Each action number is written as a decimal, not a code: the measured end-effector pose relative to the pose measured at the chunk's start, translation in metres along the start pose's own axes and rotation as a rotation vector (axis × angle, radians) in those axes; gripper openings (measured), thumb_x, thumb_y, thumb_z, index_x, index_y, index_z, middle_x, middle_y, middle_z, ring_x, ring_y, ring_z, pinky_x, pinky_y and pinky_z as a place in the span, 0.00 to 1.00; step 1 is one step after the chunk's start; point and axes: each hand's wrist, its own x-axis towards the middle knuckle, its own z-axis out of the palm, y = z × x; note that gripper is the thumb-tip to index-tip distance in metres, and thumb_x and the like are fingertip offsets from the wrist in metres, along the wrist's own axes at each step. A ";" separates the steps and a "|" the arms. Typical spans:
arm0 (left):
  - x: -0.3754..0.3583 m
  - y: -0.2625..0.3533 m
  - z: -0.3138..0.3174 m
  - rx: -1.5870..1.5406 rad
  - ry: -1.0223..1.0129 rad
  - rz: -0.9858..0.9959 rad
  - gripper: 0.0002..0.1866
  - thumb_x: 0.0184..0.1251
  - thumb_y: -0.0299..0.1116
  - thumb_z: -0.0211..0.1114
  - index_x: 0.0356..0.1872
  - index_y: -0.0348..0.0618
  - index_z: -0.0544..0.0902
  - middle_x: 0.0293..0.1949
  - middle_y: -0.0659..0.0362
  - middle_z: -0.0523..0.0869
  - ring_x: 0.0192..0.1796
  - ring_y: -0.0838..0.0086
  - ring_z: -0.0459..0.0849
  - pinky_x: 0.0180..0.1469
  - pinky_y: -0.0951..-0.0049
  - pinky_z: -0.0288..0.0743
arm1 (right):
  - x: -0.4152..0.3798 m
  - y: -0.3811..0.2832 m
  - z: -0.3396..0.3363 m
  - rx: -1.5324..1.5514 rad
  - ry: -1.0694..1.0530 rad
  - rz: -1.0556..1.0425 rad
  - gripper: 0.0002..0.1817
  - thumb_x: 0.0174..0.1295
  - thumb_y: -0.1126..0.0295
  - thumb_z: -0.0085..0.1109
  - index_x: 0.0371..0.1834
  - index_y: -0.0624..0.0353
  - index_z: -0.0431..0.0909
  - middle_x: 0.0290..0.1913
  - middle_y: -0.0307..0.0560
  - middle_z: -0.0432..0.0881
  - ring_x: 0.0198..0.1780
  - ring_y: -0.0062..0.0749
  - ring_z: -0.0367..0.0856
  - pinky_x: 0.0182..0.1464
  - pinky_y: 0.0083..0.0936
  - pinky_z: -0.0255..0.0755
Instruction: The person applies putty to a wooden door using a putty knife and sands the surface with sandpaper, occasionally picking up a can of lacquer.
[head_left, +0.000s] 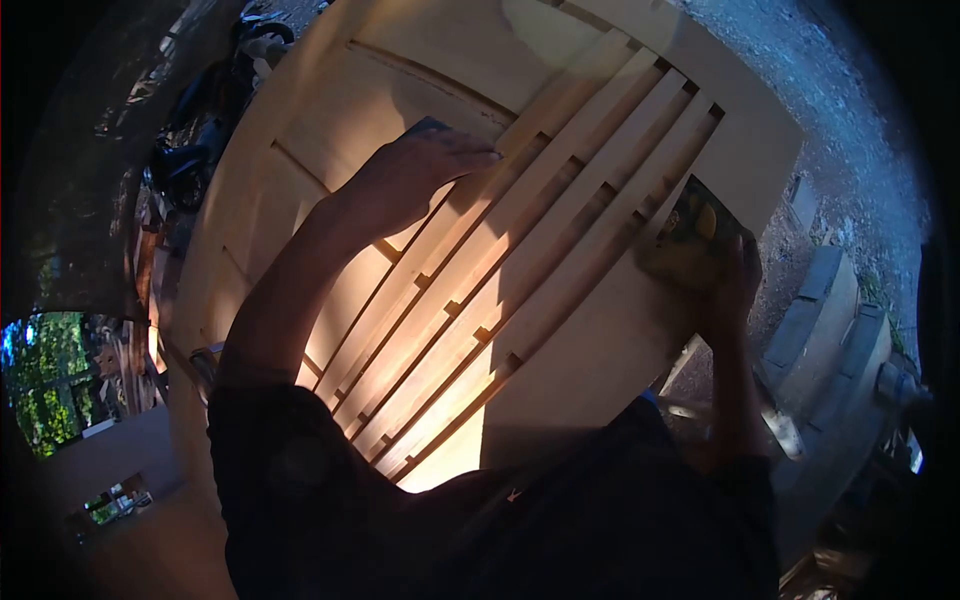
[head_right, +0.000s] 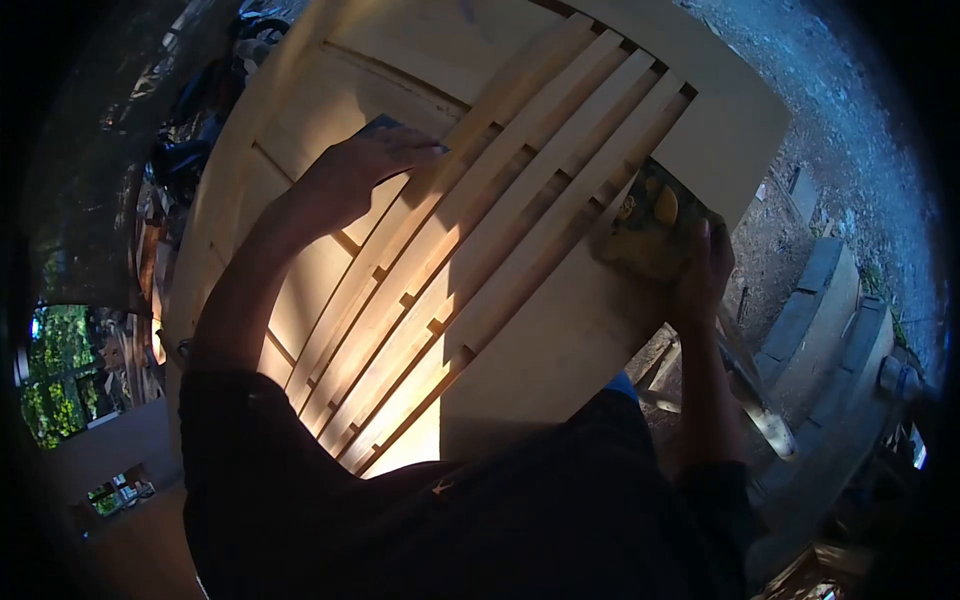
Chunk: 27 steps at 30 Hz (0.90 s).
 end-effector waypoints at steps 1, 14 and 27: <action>0.011 -0.004 0.004 0.010 -0.016 0.014 0.33 0.48 0.08 0.50 0.57 0.50 0.76 0.59 0.61 0.76 0.63 0.66 0.71 0.63 0.67 0.70 | -0.001 -0.003 0.004 0.021 0.012 -0.001 0.20 0.71 0.61 0.45 0.55 0.68 0.69 0.48 0.47 0.76 0.49 0.26 0.74 0.52 0.24 0.69; -0.124 0.040 -0.021 -0.381 -0.268 -0.262 0.38 0.43 0.05 0.46 0.58 0.48 0.76 0.58 0.57 0.78 0.59 0.63 0.76 0.64 0.69 0.68 | 0.002 0.001 0.001 0.071 -0.008 -0.042 0.18 0.70 0.63 0.45 0.53 0.67 0.70 0.45 0.43 0.77 0.46 0.24 0.74 0.51 0.24 0.69; -0.080 0.188 0.005 -0.745 0.456 -0.071 0.28 0.52 0.10 0.49 0.58 0.35 0.72 0.55 0.46 0.78 0.59 0.60 0.77 0.62 0.67 0.70 | -0.093 -0.086 0.025 0.766 -0.081 0.356 0.15 0.71 0.62 0.44 0.51 0.63 0.69 0.43 0.45 0.79 0.42 0.27 0.80 0.48 0.26 0.75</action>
